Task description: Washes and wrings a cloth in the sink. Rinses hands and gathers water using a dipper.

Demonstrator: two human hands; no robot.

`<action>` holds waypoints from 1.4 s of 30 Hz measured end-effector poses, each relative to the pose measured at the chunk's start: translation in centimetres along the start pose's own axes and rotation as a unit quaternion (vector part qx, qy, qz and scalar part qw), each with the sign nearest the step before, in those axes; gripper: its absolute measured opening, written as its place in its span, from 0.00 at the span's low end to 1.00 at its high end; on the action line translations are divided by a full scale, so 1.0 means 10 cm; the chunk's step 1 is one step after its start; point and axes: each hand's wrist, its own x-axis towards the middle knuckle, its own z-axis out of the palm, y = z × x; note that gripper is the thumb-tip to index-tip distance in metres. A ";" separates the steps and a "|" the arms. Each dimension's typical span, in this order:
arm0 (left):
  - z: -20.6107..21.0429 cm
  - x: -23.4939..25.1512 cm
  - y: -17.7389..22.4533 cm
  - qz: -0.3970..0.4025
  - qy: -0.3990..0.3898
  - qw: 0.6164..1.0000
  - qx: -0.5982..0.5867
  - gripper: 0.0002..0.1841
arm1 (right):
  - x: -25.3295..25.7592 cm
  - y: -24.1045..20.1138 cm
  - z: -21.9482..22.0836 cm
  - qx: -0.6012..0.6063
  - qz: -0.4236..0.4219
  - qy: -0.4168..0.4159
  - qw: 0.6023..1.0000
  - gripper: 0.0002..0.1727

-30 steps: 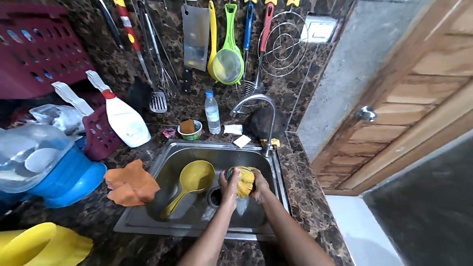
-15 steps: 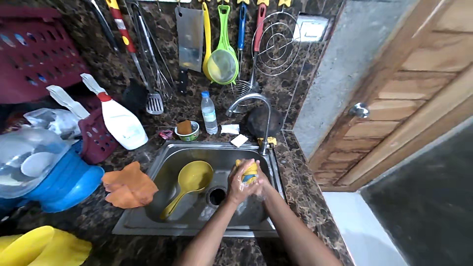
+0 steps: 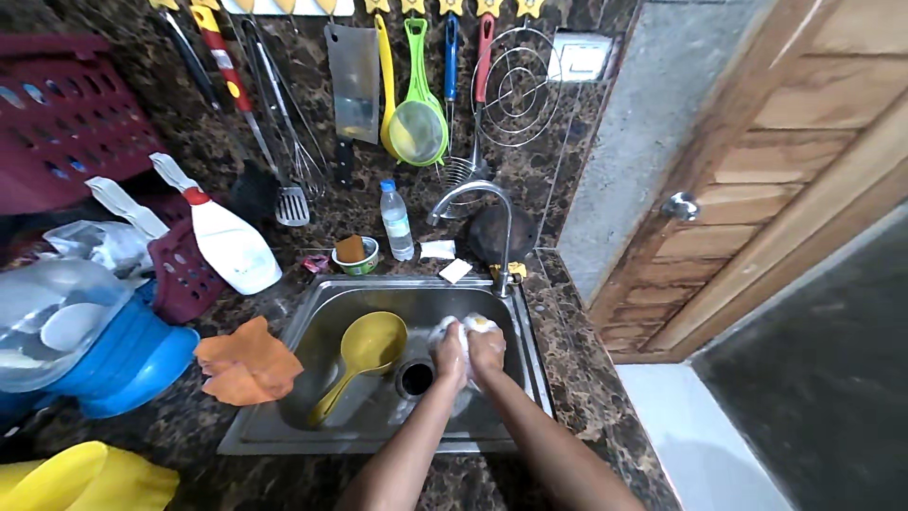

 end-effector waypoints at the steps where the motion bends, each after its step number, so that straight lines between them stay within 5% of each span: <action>1: 0.00 0.03 0.00 -0.012 0.003 1.000 -0.003 0.16 | -0.01 -0.01 0.00 -0.033 -0.008 0.004 0.999 0.23; 15: -0.20 0.32 0.06 -0.237 -0.100 0.965 -0.054 0.19 | 0.00 -0.03 -0.01 -0.227 -0.154 -0.022 0.961 0.19; 18: -0.48 0.46 0.09 -0.208 -0.235 0.949 0.044 0.27 | 0.15 0.05 -0.03 -0.200 -0.141 -0.015 0.969 0.22; 20: -0.74 0.58 0.13 -0.084 -0.230 0.945 0.219 0.28 | 0.24 0.11 -0.06 -0.200 -0.123 -0.013 0.972 0.24; 21: -0.89 0.66 0.12 -0.001 -0.168 0.926 0.337 0.30 | 0.28 0.15 -0.08 -0.208 -0.113 -0.024 0.971 0.26; 23: -1.27 0.83 0.06 0.075 -0.045 0.820 0.566 0.43 | 0.32 0.20 -0.11 -0.255 -0.080 -0.071 0.961 0.36; 26: -1.73 0.96 -0.13 -0.034 0.008 0.723 0.690 0.57 | 0.26 0.18 -0.11 -0.308 -0.059 -0.111 0.943 0.46; 28: -1.93 1.01 -0.21 -0.089 -0.031 0.732 0.675 0.53 | 0.19 0.16 -0.11 -0.298 -0.095 -0.143 0.939 0.43; 30: -1.99 1.03 -0.21 -0.075 -0.047 0.783 0.616 0.37 | 0.14 0.15 -0.10 -0.264 -0.135 -0.206 0.933 0.36; 32: -1.84 0.88 -0.01 -0.053 -0.055 0.791 0.607 0.34 | 0.04 0.12 -0.06 -0.219 -0.159 -0.296 0.916 0.29; 35: -1.61 0.58 0.23 -0.020 -0.082 0.803 0.591 0.31 | -0.22 0.16 0.05 -0.087 -0.084 -0.389 0.913 0.30; 39: -1.15 -0.04 0.41 -0.006 -0.135 0.844 0.519 0.26 | -0.55 0.10 0.06 0.133 0.049 -0.373 0.917 0.39; 42: -0.85 -0.53 0.40 0.069 -0.199 0.862 0.461 0.28 | -0.69 0.04 -0.14 0.287 0.075 -0.269 0.916 0.27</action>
